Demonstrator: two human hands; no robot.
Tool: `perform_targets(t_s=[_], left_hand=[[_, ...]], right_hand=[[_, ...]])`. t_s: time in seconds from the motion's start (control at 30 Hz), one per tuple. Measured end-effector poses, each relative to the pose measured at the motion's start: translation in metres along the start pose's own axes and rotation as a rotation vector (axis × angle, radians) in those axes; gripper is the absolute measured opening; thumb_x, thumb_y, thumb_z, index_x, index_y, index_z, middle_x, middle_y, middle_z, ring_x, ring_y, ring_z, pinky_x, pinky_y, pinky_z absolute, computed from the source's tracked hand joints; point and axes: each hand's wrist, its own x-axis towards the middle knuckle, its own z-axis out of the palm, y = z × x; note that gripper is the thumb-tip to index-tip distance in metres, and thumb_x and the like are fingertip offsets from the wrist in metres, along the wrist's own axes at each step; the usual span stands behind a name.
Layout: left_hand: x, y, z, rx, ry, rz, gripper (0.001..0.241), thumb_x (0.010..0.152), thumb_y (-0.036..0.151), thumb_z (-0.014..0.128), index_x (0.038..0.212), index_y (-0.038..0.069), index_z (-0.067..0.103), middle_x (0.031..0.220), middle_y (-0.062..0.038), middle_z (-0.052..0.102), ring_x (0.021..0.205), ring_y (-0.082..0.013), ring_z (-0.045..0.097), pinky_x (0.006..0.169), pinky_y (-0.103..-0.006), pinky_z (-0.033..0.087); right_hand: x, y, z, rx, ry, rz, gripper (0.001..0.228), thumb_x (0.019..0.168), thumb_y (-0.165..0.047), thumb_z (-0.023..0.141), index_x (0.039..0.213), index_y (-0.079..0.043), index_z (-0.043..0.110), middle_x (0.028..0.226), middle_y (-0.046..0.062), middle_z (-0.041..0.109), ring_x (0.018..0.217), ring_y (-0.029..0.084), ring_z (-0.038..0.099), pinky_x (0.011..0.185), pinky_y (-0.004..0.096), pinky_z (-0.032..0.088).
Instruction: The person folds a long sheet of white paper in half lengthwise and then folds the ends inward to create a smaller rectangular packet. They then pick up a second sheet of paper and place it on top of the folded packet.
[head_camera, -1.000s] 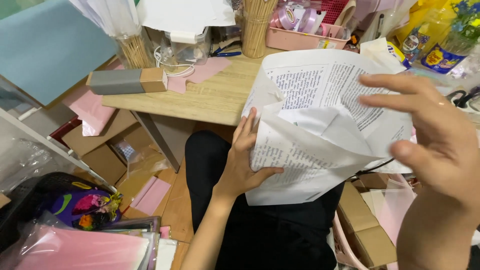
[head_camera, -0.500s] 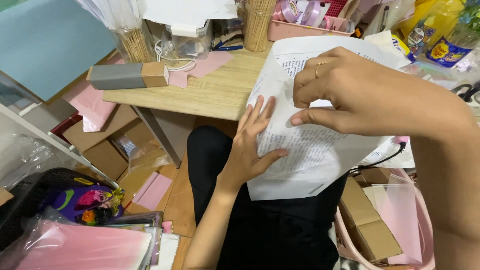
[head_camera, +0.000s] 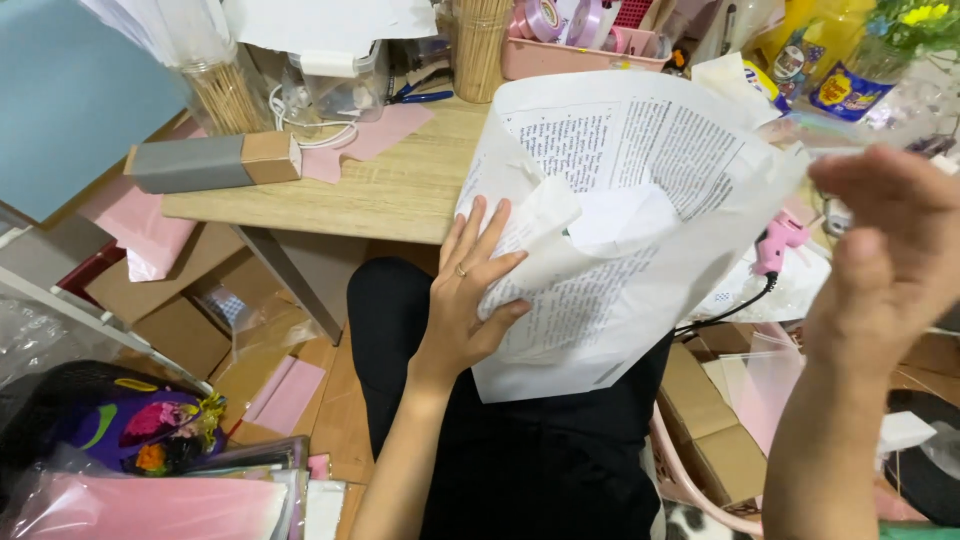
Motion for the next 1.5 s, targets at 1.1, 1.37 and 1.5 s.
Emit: perform_targets(t_s=[1.1,1.37,1.5], left_hand=[[-0.012,0.001,-0.012,0.055,-0.020,-0.010,0.041,0.089,0.056,0.066,0.101,0.019,0.078,0.128,-0.005,0.070,0.130,-0.0343,0.058,0.120,-0.0567,0.028],[-0.016,0.007,-0.009,0.040,0.034,-0.091,0.040,0.103,0.038,0.049,0.082,0.011,0.070,0.119,-0.004,0.074,0.125,-0.0317,0.062,0.119,-0.0549,0.030],[-0.009,0.012,-0.013,0.025,0.035,-0.207,0.030,0.099,0.030,0.054,0.092,0.007,0.072,0.106,-0.009,0.077,0.118,-0.0334,0.066,0.118,-0.0554,0.032]], right_hand=[[-0.073,0.070,0.024,0.218,-0.301,0.099,0.038,0.094,-0.034,0.065,0.104,0.002,0.072,0.112,0.021,0.070,0.128,0.041,0.056,0.122,0.062,0.028],[-0.073,0.075,0.030,0.214,-0.281,0.194,0.020,0.097,-0.013,0.064,0.094,0.005,0.072,0.096,0.017,0.069,0.114,0.034,0.060,0.124,0.062,0.027],[-0.058,0.056,0.036,0.178,-0.268,0.322,0.020,0.094,-0.011,0.069,0.090,0.009,0.069,0.088,0.018,0.066,0.105,0.028,0.059,0.124,0.060,0.030]])
